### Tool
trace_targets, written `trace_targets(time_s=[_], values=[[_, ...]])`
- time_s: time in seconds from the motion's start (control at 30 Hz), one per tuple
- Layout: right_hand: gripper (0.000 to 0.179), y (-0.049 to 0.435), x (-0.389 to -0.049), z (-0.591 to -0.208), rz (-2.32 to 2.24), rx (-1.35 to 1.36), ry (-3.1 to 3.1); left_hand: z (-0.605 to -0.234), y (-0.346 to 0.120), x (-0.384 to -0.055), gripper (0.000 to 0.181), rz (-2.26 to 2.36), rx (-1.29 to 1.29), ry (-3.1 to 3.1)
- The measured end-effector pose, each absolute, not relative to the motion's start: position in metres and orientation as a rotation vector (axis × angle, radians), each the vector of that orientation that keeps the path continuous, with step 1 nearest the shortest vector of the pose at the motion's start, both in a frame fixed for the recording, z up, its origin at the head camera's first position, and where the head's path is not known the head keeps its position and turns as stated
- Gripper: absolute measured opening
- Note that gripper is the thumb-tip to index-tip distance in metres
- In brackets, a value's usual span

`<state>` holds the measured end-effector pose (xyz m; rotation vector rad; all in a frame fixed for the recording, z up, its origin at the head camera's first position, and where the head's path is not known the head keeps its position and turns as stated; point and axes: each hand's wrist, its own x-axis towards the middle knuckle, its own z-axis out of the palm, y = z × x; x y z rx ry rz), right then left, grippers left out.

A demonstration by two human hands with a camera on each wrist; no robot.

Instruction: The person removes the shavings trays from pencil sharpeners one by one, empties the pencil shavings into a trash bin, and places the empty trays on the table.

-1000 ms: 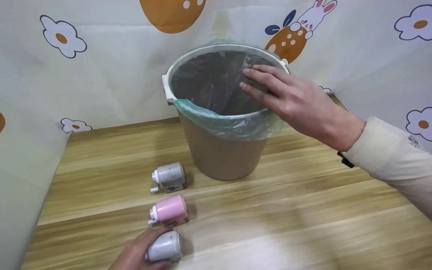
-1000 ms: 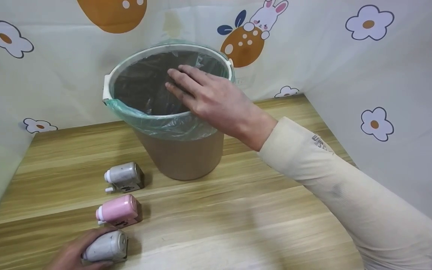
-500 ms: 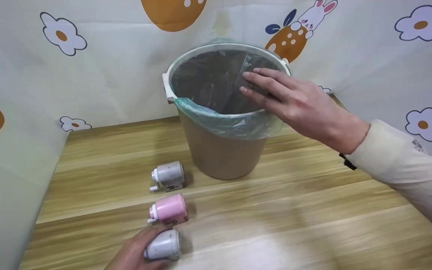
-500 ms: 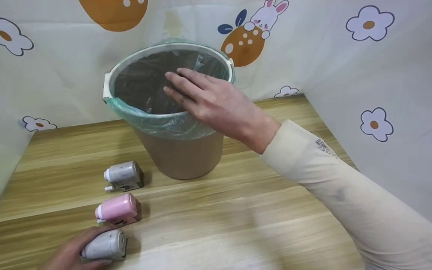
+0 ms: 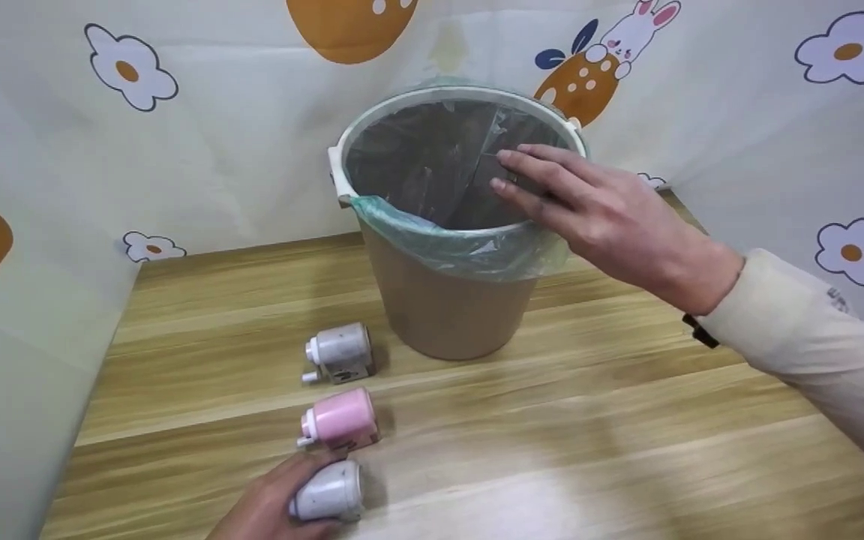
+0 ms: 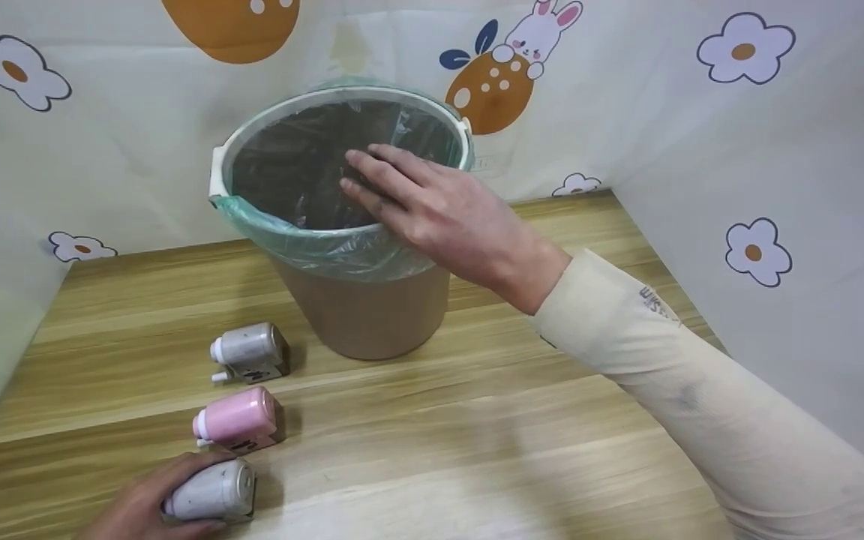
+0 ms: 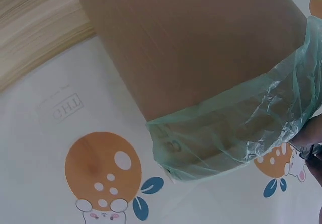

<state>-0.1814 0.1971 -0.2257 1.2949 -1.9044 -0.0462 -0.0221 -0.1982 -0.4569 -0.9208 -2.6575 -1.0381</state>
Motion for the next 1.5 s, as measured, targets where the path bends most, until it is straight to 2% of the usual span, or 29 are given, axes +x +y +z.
trace_targets(time_s=[0.33,0.6,0.83,1.03,1.5], values=[[0.062,0.201,-0.179,-0.226,0.062,1.267,-1.941,-0.454,-0.199,-0.025,0.075,-0.981,-0.980,-2.611],[0.059,0.203,-0.178,-0.228,0.144,1.225,-1.934,-0.451,-0.199,-0.027,0.078,-0.973,-0.998,-2.630],[0.045,0.203,-0.175,-0.233,0.259,1.148,-1.933,-0.445,-0.197,-0.027,0.059,-0.974,-0.934,-2.595],[0.048,0.204,-0.173,-0.237,0.337,1.085,-1.926,-0.444,-0.196,-0.027,0.044,-0.922,-0.856,-2.549],[0.053,0.206,-0.161,-0.246,0.577,0.971,-1.914,-0.434,-0.187,-0.022,0.027,-0.991,-0.556,-2.619]])
